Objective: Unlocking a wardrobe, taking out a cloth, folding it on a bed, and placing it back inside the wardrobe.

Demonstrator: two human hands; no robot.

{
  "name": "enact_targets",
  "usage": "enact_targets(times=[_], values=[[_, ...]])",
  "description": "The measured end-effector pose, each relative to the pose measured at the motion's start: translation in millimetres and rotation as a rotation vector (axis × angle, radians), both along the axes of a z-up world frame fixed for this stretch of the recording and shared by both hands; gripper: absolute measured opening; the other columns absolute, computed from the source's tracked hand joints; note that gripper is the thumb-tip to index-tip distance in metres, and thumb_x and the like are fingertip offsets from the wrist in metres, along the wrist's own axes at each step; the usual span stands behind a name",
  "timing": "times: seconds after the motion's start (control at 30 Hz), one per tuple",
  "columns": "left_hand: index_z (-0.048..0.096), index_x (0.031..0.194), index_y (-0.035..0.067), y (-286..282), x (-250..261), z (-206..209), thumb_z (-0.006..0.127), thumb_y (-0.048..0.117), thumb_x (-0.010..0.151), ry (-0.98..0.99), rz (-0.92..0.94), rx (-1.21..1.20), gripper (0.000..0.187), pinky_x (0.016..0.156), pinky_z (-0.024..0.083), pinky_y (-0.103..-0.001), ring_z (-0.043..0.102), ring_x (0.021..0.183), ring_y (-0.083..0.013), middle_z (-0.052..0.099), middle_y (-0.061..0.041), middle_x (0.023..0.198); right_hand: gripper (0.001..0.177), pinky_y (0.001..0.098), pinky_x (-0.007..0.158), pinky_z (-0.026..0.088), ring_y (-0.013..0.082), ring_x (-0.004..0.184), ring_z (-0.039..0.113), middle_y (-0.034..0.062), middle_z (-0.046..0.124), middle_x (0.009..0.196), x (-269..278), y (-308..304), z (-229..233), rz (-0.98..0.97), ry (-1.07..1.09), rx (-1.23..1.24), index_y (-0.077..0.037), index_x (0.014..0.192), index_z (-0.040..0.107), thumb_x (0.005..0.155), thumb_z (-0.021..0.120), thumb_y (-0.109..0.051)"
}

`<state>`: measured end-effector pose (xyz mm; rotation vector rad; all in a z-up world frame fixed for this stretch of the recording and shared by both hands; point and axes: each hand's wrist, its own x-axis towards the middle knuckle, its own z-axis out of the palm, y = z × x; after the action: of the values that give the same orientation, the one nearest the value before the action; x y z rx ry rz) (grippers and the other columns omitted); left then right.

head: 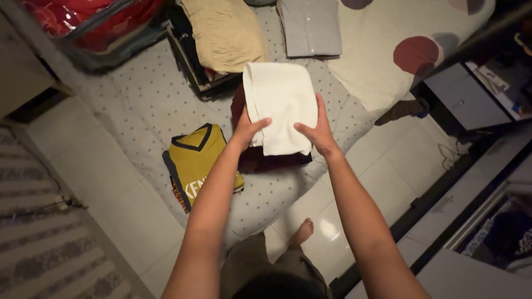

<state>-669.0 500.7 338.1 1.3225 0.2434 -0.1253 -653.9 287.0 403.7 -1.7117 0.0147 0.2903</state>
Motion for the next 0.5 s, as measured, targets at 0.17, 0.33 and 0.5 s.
enact_targets(times=[0.17,0.33,0.5], values=[[0.039,0.152,0.007,4,-3,-99,0.091,0.036,0.081,0.325,-0.02,0.159,0.093,0.115,0.045,-0.051,0.048,0.141,-0.0358,0.051,-0.021,0.15,0.118,0.0527,0.128,0.024,0.0412,0.154,0.022,0.0218,0.014,0.17,4,0,-90,0.005,0.249,-0.25,-0.012,0.166,0.01,0.079,0.089,-0.031],[0.032,0.157,0.009,9,-14,-110,0.089,0.034,0.082,0.401,-0.11,0.26,0.097,0.117,0.044,-0.045,0.046,0.144,-0.029,0.048,-0.018,0.154,0.098,0.0481,0.118,0.042,0.0337,0.146,0.042,0.0179,0.045,0.158,-13,-9,-117,0.007,0.353,-0.312,-0.015,0.162,0.033,0.083,0.085,-0.041],[0.036,0.153,-0.003,19,-35,-83,0.082,0.02,0.083,0.326,-0.263,0.262,0.086,0.121,0.037,-0.052,0.042,0.145,-0.0373,0.047,-0.027,0.153,0.073,0.0531,0.098,0.051,0.0397,0.124,0.063,0.0233,0.069,0.126,-16,-46,-151,0.203,0.213,-0.389,-0.005,0.139,0.062,0.081,0.085,-0.044]])
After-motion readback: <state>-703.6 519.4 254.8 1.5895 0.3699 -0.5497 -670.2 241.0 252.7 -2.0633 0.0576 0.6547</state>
